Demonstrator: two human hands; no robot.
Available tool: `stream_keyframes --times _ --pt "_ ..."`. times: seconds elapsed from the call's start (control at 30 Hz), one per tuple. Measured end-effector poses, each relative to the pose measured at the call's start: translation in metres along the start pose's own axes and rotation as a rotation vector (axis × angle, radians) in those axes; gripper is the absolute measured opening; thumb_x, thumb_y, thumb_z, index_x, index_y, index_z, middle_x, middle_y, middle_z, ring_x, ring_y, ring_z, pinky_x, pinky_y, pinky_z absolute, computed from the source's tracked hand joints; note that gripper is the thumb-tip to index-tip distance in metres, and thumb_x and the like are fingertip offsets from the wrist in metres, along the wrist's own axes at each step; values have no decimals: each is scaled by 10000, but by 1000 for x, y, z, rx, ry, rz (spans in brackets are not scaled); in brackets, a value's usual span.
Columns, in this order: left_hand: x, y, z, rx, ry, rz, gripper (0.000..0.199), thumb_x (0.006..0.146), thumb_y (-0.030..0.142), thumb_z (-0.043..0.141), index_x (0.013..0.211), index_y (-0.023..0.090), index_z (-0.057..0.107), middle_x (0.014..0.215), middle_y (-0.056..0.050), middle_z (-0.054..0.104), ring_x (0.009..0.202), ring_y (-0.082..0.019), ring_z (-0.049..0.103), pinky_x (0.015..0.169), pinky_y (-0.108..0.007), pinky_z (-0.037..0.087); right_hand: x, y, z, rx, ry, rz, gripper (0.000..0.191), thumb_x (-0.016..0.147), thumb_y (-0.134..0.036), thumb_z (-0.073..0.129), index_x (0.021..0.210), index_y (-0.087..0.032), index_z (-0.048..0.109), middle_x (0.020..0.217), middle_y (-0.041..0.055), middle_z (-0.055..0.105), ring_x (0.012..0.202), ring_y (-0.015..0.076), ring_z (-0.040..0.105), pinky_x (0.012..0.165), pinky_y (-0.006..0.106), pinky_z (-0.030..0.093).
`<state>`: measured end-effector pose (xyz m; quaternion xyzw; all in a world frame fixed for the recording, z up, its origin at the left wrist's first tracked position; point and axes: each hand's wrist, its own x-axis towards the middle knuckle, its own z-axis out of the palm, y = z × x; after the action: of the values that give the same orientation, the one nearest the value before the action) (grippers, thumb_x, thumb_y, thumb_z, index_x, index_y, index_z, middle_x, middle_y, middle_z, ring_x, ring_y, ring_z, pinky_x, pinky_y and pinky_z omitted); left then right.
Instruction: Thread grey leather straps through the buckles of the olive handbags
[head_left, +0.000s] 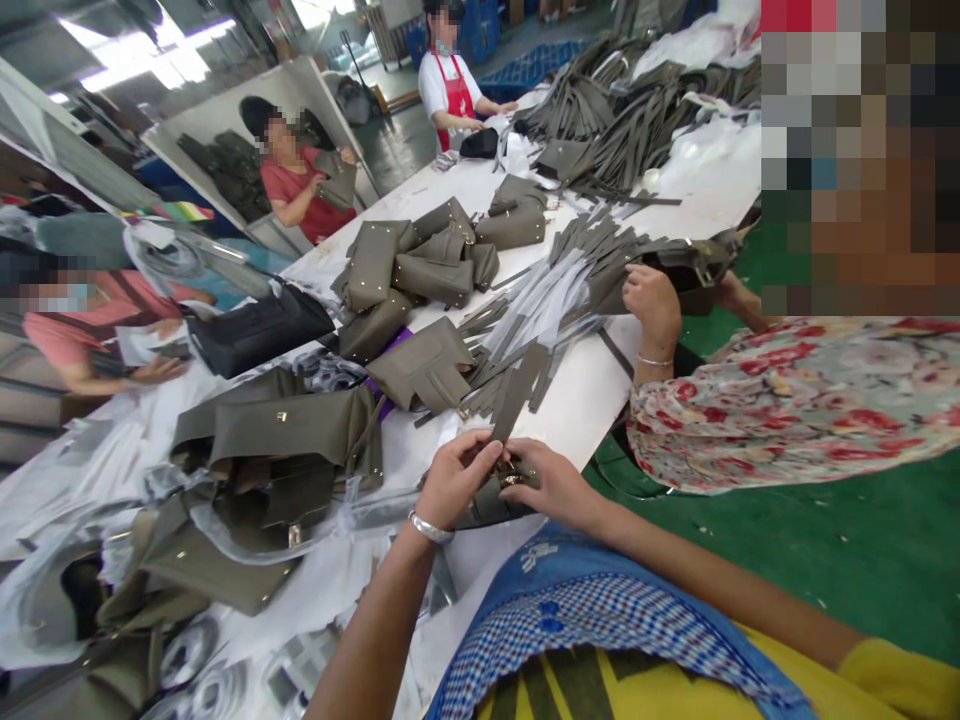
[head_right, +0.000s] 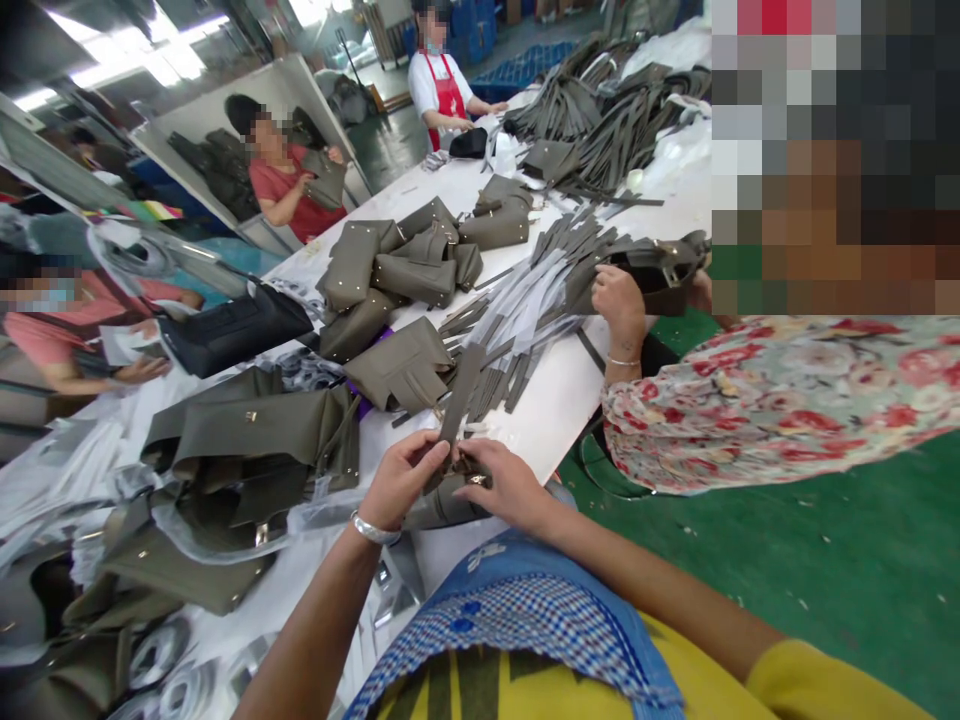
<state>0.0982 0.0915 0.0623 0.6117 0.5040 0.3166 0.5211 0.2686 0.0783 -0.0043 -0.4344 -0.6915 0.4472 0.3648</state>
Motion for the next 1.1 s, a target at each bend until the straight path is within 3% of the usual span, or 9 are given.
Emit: stream_keyframes --times 0.13,0.33,0.5,0.63,0.77,0.9,1.1 --pt "-2 8 1 -119 14 -23 301 852 435 511 842 150 610 787 -37 629 746 -147 573 723 -261 474 5 0 7 -24 -61 -26 259 769 -226 647 1026 -263 646 1014 21 667 970 193 591 875 349 458" --pt "-9 10 -5 -240 124 39 378 845 511 485 752 153 565 676 -21 553 688 -141 524 715 -275 451 12 -8 -8 -104 -107 -104 327 721 -255 703 1044 -293 670 1048 42 659 1020 227 561 895 383 443" --pt "-11 11 -7 -302 190 41 365 866 480 468 720 155 548 639 -5 501 625 -116 466 639 -248 410 9 -16 -20 -133 -115 -35 277 715 -262 707 991 -266 682 940 37 654 856 197 593 785 333 472" --pt "-12 17 -7 -189 171 -15 288 856 428 513 764 159 559 603 22 463 551 -88 396 546 -221 351 5 -22 -23 -51 -79 35 253 705 -301 709 949 -237 686 872 28 646 715 156 586 672 289 479" --pt "-12 22 -8 2 95 -54 287 851 430 513 842 158 604 630 9 479 550 -92 386 503 -216 319 6 -24 -20 147 -84 138 311 677 -306 718 974 -224 679 860 22 664 757 167 612 699 292 500" --pt "-14 20 -11 67 44 -63 315 851 424 510 724 152 605 580 17 468 547 -94 402 516 -215 324 6 -16 -15 374 -138 257 330 672 -304 708 980 -197 663 842 18 675 776 170 630 744 304 516" --pt "-20 14 -21 135 43 -135 378 843 440 510 603 153 560 547 23 495 557 -102 440 549 -212 336 4 -8 -12 477 -61 337 344 692 -326 684 997 -169 648 852 22 666 765 149 621 749 293 518"
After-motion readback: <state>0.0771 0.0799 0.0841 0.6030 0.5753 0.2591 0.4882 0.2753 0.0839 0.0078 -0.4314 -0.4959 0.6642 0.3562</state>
